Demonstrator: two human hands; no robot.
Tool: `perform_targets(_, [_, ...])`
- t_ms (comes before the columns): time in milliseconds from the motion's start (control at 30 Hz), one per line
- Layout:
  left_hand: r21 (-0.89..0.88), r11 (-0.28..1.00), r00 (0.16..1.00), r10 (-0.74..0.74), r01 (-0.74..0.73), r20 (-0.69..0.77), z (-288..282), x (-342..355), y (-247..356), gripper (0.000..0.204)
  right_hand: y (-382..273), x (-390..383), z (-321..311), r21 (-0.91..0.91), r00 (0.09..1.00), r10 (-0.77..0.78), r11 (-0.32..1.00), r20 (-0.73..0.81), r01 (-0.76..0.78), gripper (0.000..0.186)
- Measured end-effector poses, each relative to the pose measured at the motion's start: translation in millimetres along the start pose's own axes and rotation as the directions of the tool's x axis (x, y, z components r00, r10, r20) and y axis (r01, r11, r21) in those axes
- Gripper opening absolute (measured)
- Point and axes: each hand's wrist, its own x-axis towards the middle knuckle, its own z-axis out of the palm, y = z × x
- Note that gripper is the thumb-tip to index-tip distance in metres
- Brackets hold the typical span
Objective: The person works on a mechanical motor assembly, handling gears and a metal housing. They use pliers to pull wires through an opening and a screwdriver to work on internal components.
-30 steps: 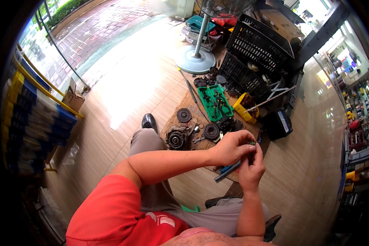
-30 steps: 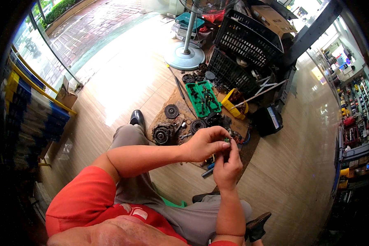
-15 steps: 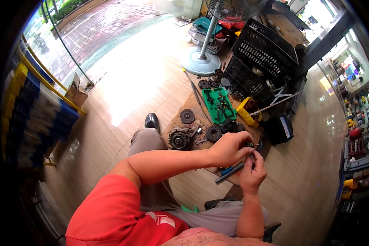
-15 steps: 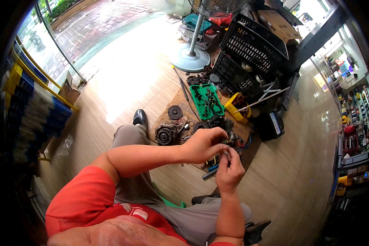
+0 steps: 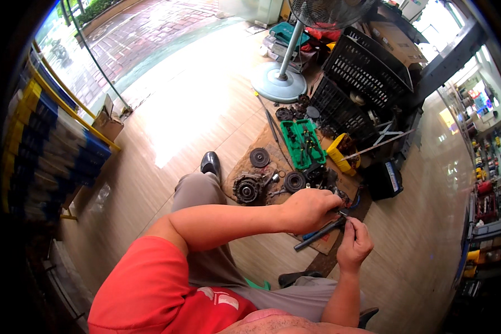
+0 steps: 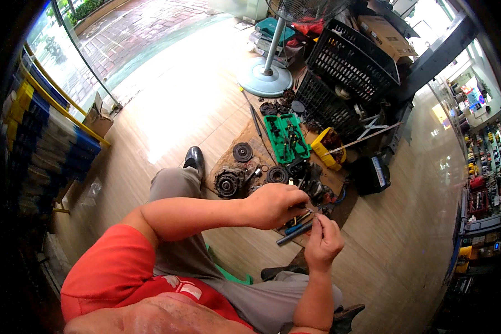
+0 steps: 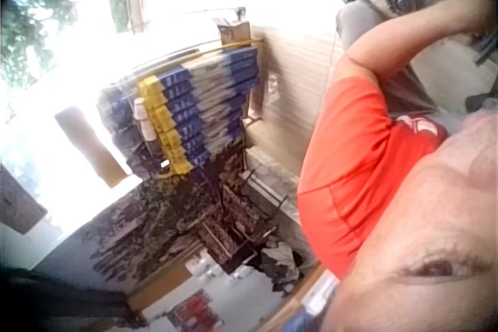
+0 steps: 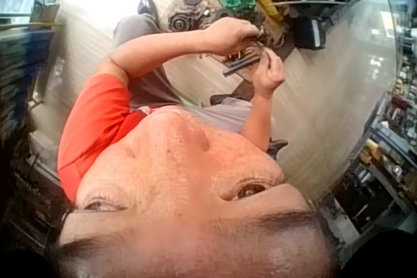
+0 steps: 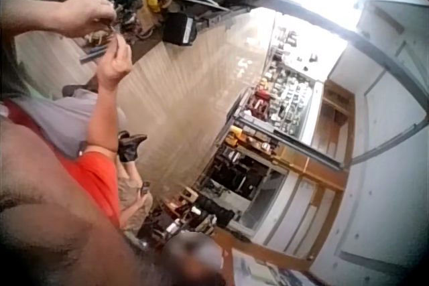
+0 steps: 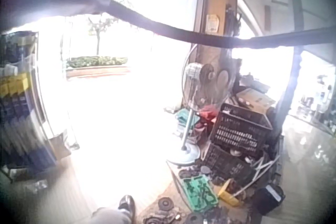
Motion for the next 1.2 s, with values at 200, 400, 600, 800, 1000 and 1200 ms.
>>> perform_targets(200, [0.071,0.997,0.997,-0.018,0.024,-0.08,-20.8,0.2,-3.9,0.023,6.9,-1.4,-11.5,-0.042,0.996,0.072,0.997,0.044,-0.07,0.006])
perform_targets(400, [0.083,0.996,0.993,-0.024,0.034,-0.119,-22.9,-3.5,-11.0,0.025,21.1,-2.6,-17.1,-0.067,0.988,0.135,0.989,0.076,-0.13,0.013])
perform_targets(600, [0.047,0.998,0.998,0.031,-0.029,-0.047,-7.7,-10.5,-13.2,0.023,16.3,-3.2,-6.7,-0.03,0.995,0.049,0.998,0.091,-0.046,0.031])
perform_targets(800, [0.044,0.996,0.994,0.076,-0.079,0.083,4.6,-15.9,-9.7,0.025,21.5,-16.1,6.9,0.087,0.986,0.067,0.993,0.153,-0.081,0.024])
perform_targets(1000, [0.047,0.994,0.991,0.093,-0.098,0.096,5.5,-17.6,-9.2,0.024,24.5,-26.4,12.5,0.339,0.94,0.272,0.881,0.204,-0.329,0.021])
perform_targets(1200, [0.049,0.991,0.989,0.116,-0.121,0.092,4.9,-17.4,-11.7,0.025,12.7,-26.7,11.6,0.519,0.874,0.315,0.71,0.371,-0.476,0.041])
